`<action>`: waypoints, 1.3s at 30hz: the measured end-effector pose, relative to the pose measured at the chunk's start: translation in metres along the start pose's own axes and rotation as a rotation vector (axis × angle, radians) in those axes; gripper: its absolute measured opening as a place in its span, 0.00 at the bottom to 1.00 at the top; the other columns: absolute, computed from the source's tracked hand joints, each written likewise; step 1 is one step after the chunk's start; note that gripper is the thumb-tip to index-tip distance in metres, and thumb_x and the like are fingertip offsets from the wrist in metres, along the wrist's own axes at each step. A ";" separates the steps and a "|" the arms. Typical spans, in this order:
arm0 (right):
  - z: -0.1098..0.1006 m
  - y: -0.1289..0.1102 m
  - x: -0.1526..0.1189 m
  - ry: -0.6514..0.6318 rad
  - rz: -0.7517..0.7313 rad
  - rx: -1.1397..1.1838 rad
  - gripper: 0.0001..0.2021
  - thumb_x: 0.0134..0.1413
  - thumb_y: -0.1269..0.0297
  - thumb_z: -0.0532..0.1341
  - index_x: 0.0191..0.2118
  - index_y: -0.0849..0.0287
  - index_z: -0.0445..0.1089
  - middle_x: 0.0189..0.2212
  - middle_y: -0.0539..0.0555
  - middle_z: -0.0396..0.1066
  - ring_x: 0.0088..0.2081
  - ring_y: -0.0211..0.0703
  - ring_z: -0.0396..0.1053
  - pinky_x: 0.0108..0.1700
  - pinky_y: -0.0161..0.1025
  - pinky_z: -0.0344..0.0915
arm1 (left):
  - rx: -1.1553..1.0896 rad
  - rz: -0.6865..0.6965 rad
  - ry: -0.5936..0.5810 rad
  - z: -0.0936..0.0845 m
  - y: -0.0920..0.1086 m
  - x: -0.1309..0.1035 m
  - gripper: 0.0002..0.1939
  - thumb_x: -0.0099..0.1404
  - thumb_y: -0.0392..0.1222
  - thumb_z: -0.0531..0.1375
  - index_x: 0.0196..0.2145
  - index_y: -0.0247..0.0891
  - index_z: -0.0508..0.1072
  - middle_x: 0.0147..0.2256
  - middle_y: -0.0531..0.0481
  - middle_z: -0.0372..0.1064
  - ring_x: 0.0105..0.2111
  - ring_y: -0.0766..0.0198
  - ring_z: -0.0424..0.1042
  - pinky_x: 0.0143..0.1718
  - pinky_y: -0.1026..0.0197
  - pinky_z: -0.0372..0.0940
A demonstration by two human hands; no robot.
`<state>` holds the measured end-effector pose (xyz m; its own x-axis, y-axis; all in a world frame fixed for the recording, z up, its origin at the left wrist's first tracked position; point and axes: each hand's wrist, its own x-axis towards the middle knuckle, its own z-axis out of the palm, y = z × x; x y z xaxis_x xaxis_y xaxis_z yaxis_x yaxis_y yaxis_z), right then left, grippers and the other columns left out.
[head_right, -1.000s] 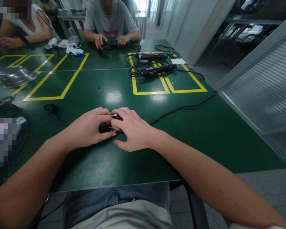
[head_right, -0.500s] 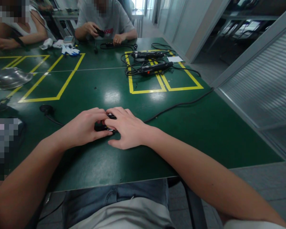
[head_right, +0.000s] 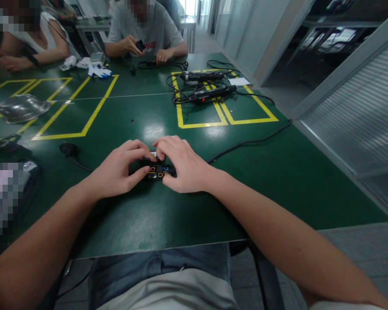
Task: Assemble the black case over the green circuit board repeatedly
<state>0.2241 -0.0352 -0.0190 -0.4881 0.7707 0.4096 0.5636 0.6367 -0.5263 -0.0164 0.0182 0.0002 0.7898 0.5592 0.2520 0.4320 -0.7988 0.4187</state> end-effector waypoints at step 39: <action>-0.009 0.015 -0.007 -0.144 0.100 -0.073 0.12 0.60 0.55 0.73 0.44 0.56 0.78 0.41 0.57 0.82 0.44 0.55 0.77 0.51 0.50 0.66 | -0.016 -0.068 -0.198 -0.007 0.003 -0.001 0.18 0.71 0.43 0.68 0.57 0.43 0.82 0.47 0.46 0.80 0.48 0.52 0.78 0.53 0.51 0.71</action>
<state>0.2420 -0.0304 -0.0233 -0.5147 0.8219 0.2440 0.6584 0.5612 -0.5015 -0.0189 0.0172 0.0071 0.8301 0.5556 0.0472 0.4812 -0.7565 0.4428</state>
